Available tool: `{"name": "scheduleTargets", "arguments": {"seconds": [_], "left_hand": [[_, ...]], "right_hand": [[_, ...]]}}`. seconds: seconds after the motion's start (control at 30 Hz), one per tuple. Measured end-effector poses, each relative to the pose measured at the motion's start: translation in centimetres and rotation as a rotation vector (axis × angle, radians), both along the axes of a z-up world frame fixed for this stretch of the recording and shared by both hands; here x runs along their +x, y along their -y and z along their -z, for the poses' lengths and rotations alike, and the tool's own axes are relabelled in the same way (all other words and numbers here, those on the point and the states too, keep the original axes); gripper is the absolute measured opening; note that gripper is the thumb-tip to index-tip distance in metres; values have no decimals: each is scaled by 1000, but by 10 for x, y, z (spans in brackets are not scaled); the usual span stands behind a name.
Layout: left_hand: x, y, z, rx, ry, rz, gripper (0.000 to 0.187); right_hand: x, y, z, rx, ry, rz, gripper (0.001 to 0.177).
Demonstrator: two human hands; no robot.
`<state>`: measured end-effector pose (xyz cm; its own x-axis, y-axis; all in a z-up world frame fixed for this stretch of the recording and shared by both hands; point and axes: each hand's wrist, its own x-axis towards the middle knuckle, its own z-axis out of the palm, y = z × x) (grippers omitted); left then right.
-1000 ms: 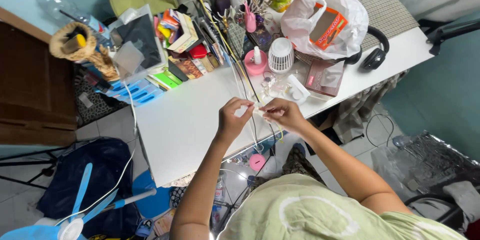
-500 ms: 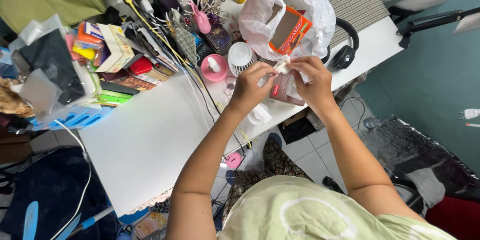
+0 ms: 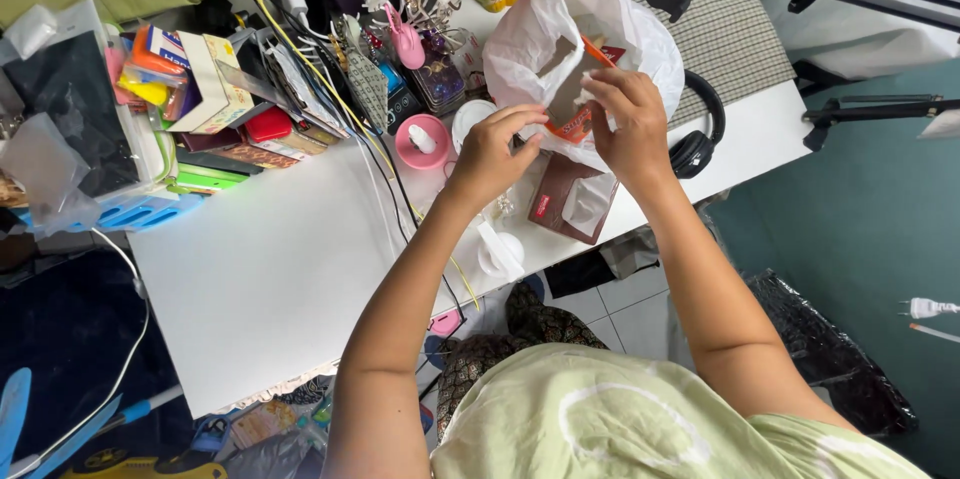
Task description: Cleaning a small whiteboard and organizing items on a cluttered desk.
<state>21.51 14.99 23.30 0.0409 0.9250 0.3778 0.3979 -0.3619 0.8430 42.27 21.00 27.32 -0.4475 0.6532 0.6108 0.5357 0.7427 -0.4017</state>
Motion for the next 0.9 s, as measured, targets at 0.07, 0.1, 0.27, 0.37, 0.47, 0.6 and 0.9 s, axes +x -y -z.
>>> {"name": "scheduleTargets", "arguments": {"seconds": [0.07, 0.1, 0.27, 0.37, 0.47, 0.6, 0.9], "left_hand": [[-4, 12, 1, -24, -1, -17, 22], [-6, 18, 2, -47, -1, -30, 22], [3, 35, 4, -316, -57, 117, 22], [14, 40, 9, -300, -257, 257, 26], [24, 41, 17, -290, -401, 311, 28], [27, 43, 10, -272, -524, 269, 30], [7, 63, -7, -154, -429, 170, 44]], "right_hand": [[11, 10, 8, -46, -4, 0, 37], [17, 17, 12, -91, -6, 4, 36], [56, 53, 52, -360, -15, 99, 32], [69, 74, 69, -552, -38, 159, 32], [71, 91, 83, -722, -61, 192, 32], [71, 104, 91, -900, -57, 188, 33], [65, 107, 59, -1000, -545, -167, 23]]}}
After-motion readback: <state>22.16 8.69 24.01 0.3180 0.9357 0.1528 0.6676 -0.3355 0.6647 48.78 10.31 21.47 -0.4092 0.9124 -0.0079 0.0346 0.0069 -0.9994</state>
